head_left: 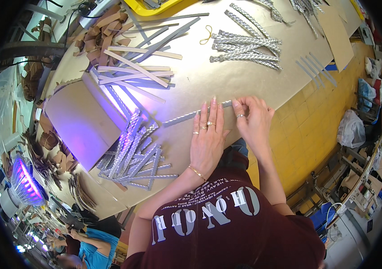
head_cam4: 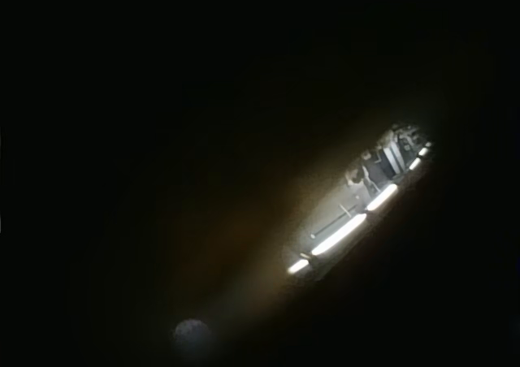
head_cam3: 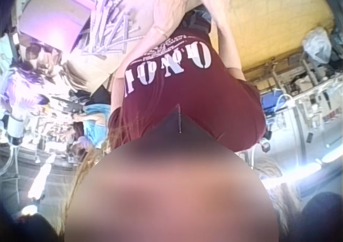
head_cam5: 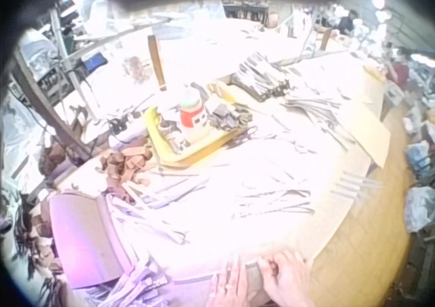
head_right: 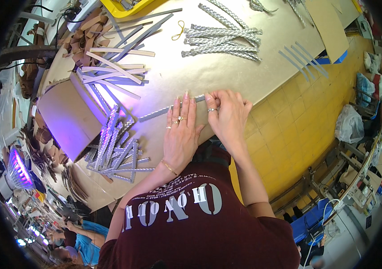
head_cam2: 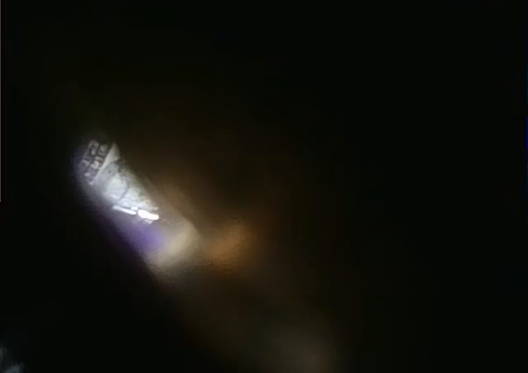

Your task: The person repeatedly wraps a thin strip around short braided cords on a worktable, then places the finished pieces into a pile. The hands handle each cord one at a time, aligning and wrapping the strip before stacking the completed items.

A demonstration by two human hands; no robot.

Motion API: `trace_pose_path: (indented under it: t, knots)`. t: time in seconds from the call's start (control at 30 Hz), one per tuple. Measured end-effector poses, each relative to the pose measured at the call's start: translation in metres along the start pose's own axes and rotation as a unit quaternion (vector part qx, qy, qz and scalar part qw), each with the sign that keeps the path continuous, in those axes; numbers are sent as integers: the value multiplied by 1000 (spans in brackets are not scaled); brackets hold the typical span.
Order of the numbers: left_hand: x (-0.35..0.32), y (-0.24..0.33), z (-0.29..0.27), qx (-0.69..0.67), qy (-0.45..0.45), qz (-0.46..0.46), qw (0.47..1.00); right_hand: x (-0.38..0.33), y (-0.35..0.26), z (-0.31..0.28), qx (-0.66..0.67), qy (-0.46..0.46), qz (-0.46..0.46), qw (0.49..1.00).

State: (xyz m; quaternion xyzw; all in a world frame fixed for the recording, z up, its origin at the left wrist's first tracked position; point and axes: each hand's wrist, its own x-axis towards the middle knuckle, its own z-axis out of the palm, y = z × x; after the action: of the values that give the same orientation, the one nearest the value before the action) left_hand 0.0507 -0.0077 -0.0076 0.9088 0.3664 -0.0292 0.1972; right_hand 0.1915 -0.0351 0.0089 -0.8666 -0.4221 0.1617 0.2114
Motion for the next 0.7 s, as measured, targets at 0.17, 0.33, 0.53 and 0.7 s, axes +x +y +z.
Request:
trace_pose_path:
  t: [0.17, 0.33, 0.53, 0.7]
  knots:
    - [1, 1, -2, 20, -5, -1, 1000, 3, 0, -5, 30, -28, 23, 999]
    - [1, 1, -2, 35, -13, -1, 999, -3, -4, 7, 1, 37, 1, 999]
    - [2, 2, -1, 5, 3, 1, 1000, -8, -4, 13, -11, 48, 0, 999]
    - [2, 4, 2, 23, 17, -4, 1000, -9, -5, 15, -20, 55, 2, 998]
